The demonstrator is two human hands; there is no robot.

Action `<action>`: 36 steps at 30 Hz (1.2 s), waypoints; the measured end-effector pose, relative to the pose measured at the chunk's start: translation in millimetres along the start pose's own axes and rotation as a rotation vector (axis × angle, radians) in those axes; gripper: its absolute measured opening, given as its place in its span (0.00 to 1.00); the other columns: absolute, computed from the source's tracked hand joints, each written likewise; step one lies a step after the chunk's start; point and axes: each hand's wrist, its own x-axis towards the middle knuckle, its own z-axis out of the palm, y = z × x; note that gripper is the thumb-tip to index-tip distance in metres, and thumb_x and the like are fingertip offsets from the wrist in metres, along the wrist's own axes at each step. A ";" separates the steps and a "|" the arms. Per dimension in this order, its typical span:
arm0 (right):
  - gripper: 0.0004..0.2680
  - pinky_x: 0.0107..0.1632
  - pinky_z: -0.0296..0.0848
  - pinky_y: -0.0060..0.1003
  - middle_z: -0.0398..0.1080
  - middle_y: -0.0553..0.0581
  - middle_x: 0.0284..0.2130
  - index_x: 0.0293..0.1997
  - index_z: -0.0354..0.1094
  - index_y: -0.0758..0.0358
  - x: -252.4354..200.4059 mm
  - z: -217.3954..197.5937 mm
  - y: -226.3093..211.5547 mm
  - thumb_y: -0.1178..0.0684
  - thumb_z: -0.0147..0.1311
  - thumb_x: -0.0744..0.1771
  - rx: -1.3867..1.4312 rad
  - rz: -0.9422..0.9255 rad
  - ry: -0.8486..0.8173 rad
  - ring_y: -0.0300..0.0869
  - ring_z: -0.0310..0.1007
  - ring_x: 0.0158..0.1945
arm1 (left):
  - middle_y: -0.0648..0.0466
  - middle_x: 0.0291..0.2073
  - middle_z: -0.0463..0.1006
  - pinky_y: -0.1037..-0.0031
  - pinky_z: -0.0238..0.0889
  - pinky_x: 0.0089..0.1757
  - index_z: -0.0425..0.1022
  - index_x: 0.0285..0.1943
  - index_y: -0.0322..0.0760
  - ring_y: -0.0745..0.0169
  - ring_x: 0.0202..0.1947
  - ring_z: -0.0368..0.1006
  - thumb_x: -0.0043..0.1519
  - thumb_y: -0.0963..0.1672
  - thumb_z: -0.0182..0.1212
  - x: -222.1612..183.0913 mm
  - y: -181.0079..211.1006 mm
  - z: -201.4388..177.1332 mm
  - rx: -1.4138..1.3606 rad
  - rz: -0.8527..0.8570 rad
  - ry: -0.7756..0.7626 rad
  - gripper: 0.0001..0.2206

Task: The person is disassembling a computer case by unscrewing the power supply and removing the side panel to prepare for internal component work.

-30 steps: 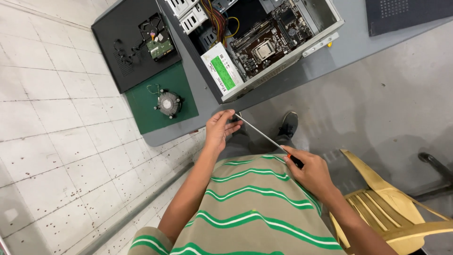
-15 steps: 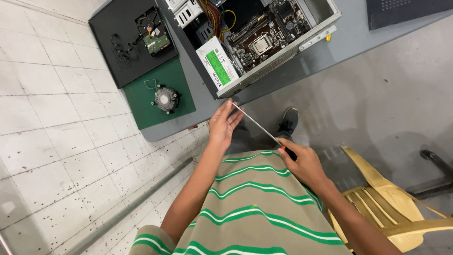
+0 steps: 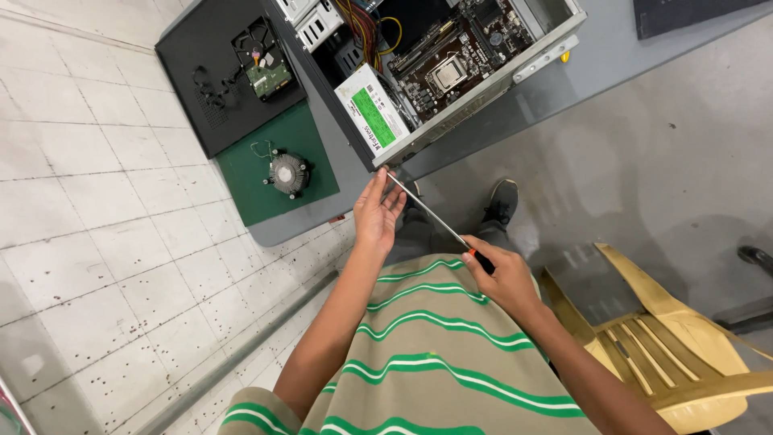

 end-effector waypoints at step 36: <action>0.15 0.22 0.59 0.34 0.78 0.50 0.38 0.64 0.72 0.52 -28.6 58.8 23.9 0.49 0.57 0.69 -0.077 -0.051 0.146 0.33 0.51 0.16 | 0.54 0.41 0.79 0.60 0.55 0.56 0.77 0.51 0.37 0.57 0.42 0.72 0.64 0.58 0.54 74.1 123.5 89.0 1.545 1.310 -0.134 0.24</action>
